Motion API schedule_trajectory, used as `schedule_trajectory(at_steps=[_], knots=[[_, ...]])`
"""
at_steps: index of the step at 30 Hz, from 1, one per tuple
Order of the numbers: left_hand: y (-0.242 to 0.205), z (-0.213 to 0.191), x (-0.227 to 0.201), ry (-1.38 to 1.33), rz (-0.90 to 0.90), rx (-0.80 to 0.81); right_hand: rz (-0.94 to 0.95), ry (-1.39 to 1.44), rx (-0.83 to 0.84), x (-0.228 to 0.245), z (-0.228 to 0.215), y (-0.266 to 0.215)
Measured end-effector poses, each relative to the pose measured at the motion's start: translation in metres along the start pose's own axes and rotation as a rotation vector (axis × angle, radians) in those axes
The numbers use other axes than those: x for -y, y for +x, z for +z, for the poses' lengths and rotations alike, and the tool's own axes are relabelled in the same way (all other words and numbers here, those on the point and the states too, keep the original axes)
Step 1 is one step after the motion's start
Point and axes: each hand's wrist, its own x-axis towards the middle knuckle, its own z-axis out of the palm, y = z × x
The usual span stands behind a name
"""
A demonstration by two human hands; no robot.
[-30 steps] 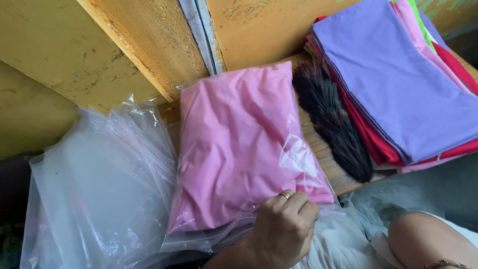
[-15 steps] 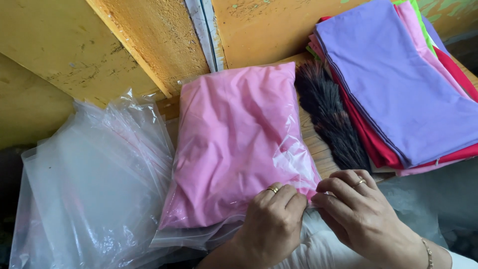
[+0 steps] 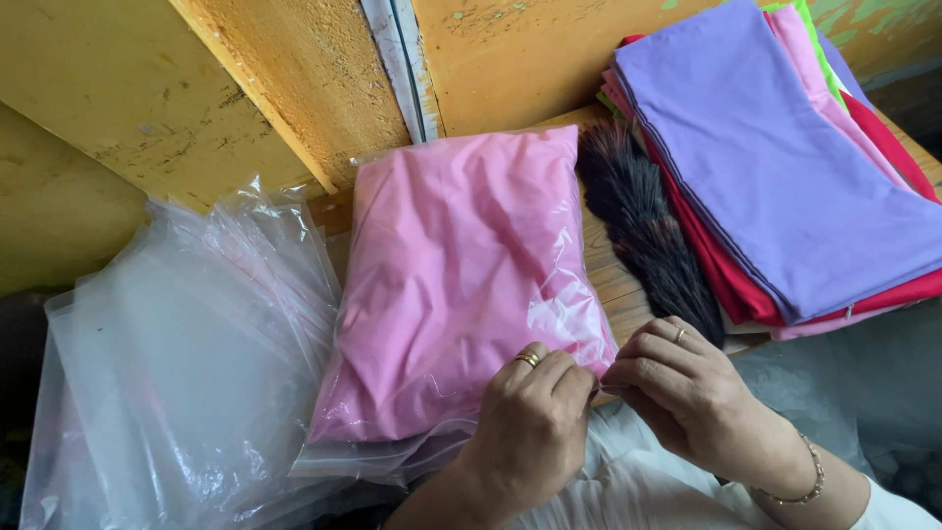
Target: Packaging a pink fabric item into a plastic bag, sealing the zip-lock, and cleaning the bag with a duster brush.
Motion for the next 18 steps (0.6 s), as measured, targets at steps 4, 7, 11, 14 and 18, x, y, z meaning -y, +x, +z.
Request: schedule_trajectory(at_steps=[4,7,11,14,18], knots=[[0.003,-0.006,0.002,-0.05,-0.001,-0.04,0.104,0.059,0.068,-0.008,-0.007,-0.004],[0.004,-0.007,0.003,-0.076,0.018,-0.076,0.125,0.18,-0.004,-0.009,-0.007,0.0],[0.002,-0.002,0.004,-0.059,-0.024,-0.036,0.03,0.146,0.003,-0.006,-0.003,0.007],[0.003,-0.003,0.003,-0.068,-0.006,-0.048,0.036,0.171,0.043,-0.008,-0.001,0.005],[0.004,-0.005,0.002,-0.079,0.039,-0.084,0.045,0.21,0.059,-0.006,-0.002,0.006]])
